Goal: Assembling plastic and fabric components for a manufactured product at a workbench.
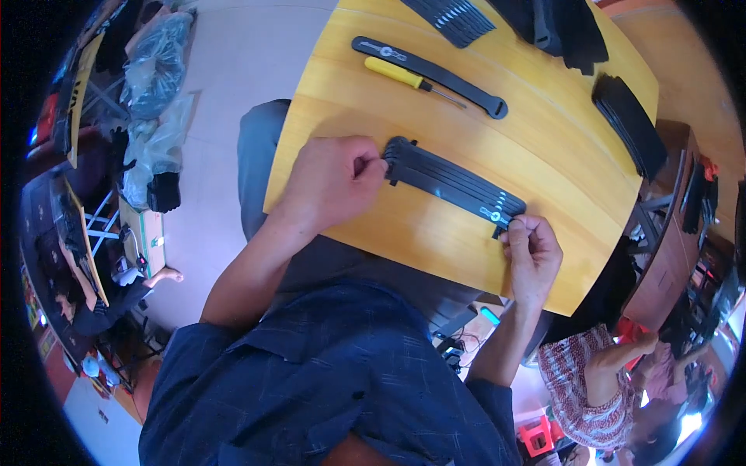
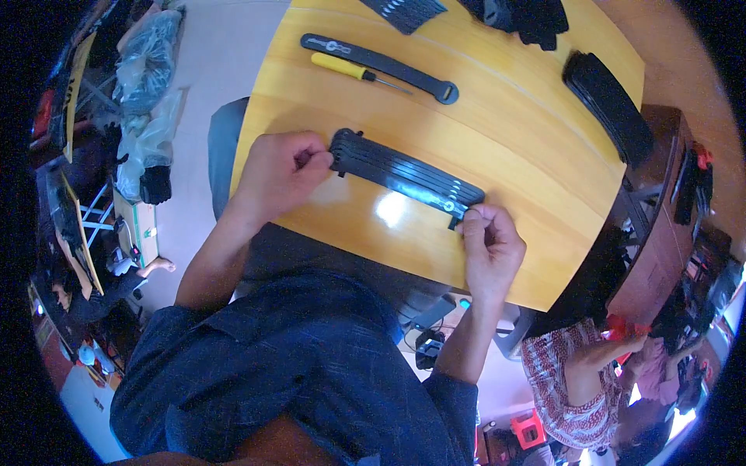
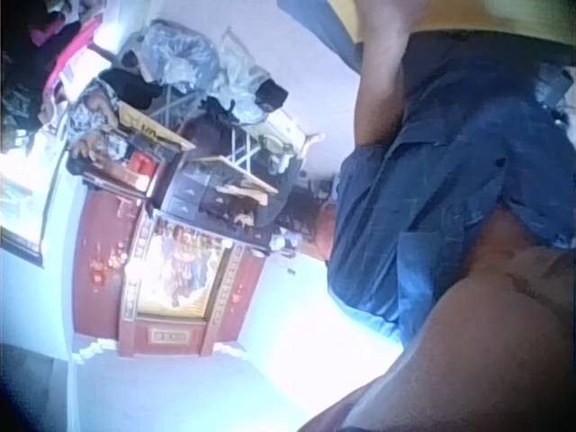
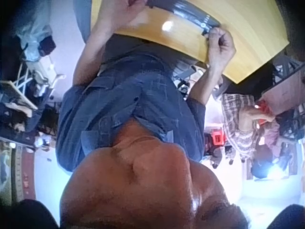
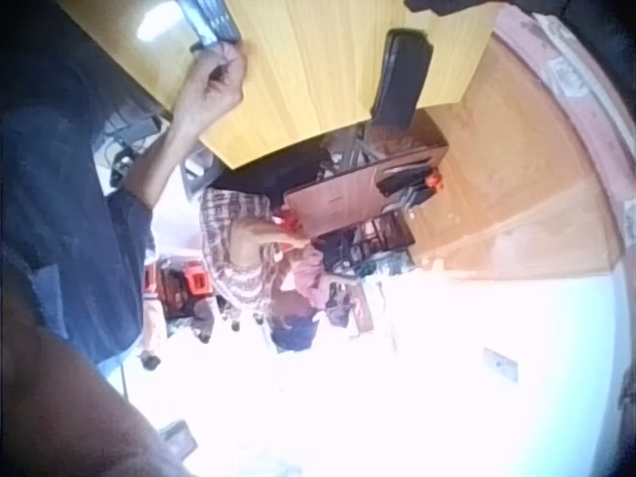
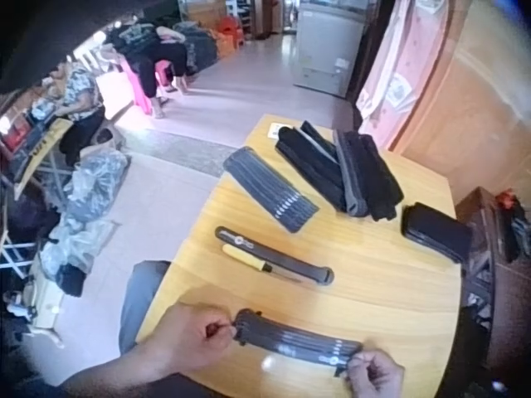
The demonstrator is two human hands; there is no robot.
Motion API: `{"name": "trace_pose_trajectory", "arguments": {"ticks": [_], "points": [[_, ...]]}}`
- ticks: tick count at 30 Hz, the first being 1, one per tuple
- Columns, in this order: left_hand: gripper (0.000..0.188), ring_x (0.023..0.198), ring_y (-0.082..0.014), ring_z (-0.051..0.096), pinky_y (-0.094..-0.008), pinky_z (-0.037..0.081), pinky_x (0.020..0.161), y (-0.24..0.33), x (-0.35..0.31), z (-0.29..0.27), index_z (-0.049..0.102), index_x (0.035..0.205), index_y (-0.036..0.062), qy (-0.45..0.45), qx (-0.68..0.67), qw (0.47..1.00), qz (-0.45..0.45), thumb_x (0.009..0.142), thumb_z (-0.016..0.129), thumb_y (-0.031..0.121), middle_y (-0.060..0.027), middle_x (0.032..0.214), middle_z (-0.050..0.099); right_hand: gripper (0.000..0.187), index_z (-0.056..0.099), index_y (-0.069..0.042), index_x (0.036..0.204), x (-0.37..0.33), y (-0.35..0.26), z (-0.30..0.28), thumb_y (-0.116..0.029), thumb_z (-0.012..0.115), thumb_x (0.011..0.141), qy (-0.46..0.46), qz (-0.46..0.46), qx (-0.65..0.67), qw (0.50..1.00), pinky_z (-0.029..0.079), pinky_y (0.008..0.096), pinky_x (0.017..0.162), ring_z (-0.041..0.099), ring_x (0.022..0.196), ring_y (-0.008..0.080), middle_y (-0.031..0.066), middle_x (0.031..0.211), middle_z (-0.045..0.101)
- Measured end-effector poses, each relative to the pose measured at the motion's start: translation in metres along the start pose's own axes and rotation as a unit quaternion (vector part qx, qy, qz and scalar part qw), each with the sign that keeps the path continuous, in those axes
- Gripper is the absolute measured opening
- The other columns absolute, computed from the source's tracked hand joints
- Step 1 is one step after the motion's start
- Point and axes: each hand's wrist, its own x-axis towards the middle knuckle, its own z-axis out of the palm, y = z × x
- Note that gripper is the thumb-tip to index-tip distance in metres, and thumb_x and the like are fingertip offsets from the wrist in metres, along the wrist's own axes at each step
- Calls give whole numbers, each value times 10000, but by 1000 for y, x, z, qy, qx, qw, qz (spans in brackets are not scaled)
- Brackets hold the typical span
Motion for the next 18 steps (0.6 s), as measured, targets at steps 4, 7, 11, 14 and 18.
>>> {"name": "trace_pose_trajectory", "arguments": {"ticks": [4, 7, 11, 14, 18], "points": [[138, 532, -112, 514, -315, 406, 507, -2, 0, -3, 684, 838, 9, -13, -1, 999, -29, 906, 719, 125, -80, 593, 568, 76, 679, -11, 959, 1, 0, 4, -69, 671, 1006, -2, -2, 8, 1000, 428, 183, 613, 560, 682, 21, -20, 764, 660], [140, 548, -94, 503, -302, 402, 517, -1, -1, -3, 674, 828, 6, -9, -6, 1000, -25, 910, 713, 112, -68, 610, 572, 85, 680, -5, 942, 1, -1, 6, -67, 679, 1000, 4, -9, -9, 1000, 433, 181, 613, 568, 685, 19, -17, 768, 665], [141, 559, -72, 487, -291, 395, 514, -2, 0, -1, 672, 823, 2, -12, -9, 999, -29, 909, 717, 104, -44, 604, 558, 82, 682, 1, 930, 2, 0, 2, -55, 677, 989, 5, -6, -18, 1000, 436, 185, 606, 566, 677, 20, -23, 759, 660], [154, 543, -163, 539, -332, 421, 520, -1, 0, 0, 682, 808, 9, -6, -12, 999, -29, 896, 720, 130, -88, 615, 592, 90, 684, -1, 909, 3, 1, 2, -56, 682, 979, 10, -7, -21, 1000, 431, 189, 595, 555, 663, 20, -29, 743, 654], [177, 522, -261, 594, -378, 448, 526, -5, 1, 1, 694, 790, 18, 0, -24, 999, -30, 886, 722, 165, -139, 623, 627, 106, 684, -1, 882, 5, 1, 3, -63, 693, 967, 26, -4, -35, 999, 425, 193, 583, 542, 644, 19, -34, 721, 645]]}}
